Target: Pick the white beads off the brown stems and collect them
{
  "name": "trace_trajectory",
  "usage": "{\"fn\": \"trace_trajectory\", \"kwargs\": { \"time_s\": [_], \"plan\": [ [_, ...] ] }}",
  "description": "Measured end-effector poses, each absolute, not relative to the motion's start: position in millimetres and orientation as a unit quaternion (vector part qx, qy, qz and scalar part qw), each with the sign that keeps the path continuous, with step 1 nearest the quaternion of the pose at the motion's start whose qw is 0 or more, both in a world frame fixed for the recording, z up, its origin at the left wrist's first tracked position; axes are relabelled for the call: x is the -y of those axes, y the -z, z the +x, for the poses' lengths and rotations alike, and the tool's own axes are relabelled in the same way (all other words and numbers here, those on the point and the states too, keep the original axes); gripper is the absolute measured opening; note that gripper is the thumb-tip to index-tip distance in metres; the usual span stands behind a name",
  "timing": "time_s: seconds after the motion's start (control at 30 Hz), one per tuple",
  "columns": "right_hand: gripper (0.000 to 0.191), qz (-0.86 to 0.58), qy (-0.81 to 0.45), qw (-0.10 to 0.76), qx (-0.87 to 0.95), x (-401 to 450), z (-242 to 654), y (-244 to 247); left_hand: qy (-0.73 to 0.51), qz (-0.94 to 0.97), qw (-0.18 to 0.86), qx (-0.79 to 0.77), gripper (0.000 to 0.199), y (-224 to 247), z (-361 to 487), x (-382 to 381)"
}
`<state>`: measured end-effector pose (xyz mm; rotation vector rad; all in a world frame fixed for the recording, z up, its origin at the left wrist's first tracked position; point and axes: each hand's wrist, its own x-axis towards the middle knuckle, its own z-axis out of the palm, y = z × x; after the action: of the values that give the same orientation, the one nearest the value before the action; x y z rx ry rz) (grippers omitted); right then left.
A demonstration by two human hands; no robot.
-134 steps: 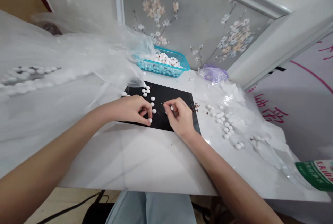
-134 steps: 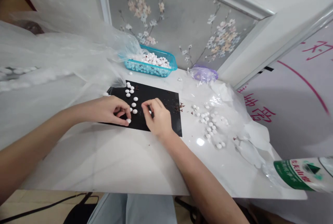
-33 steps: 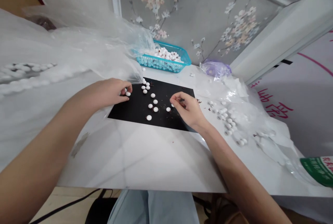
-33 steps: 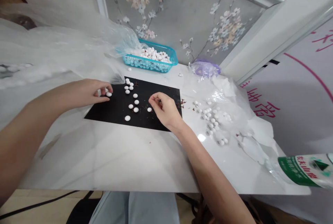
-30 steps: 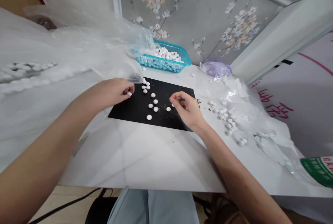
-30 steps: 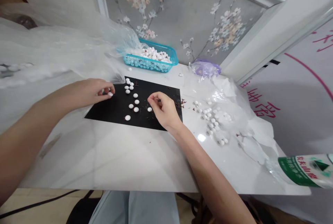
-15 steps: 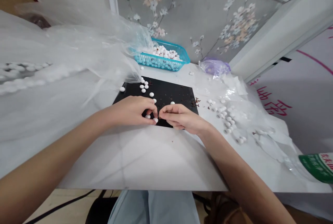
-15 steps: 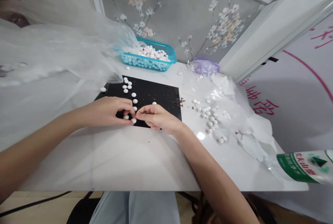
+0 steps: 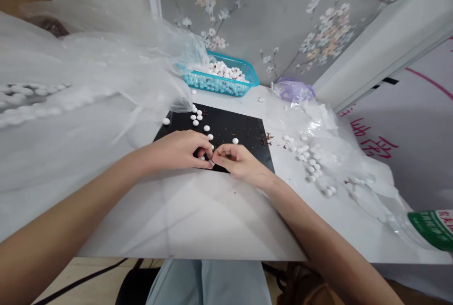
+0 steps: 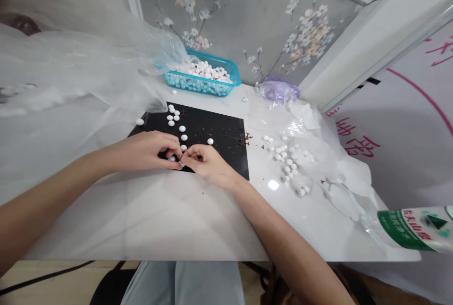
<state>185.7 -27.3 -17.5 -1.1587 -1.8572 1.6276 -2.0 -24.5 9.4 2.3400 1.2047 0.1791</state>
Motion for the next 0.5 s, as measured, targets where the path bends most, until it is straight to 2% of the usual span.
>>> {"fn": "trace_trajectory", "kwargs": {
  "time_s": [0.23,0.37,0.5],
  "plan": [
    [0.021,-0.427,-0.565,0.25,0.66,31.1,181.8,24.7,-0.065,0.855,0.253,-0.448,0.022,-10.1,-1.8,24.7],
    [0.028,-0.453,-0.583,0.262,0.621,30.2,182.0,23.9,-0.065,0.85,0.264,-0.452,0.023,-11.6,-1.0,24.8],
    [0.045,-0.46,-0.611,0.274,0.583,29.4,182.5,24.5,-0.069,0.849,0.269,-0.45,0.024,-11.4,-1.1,24.9]
  ]
}}
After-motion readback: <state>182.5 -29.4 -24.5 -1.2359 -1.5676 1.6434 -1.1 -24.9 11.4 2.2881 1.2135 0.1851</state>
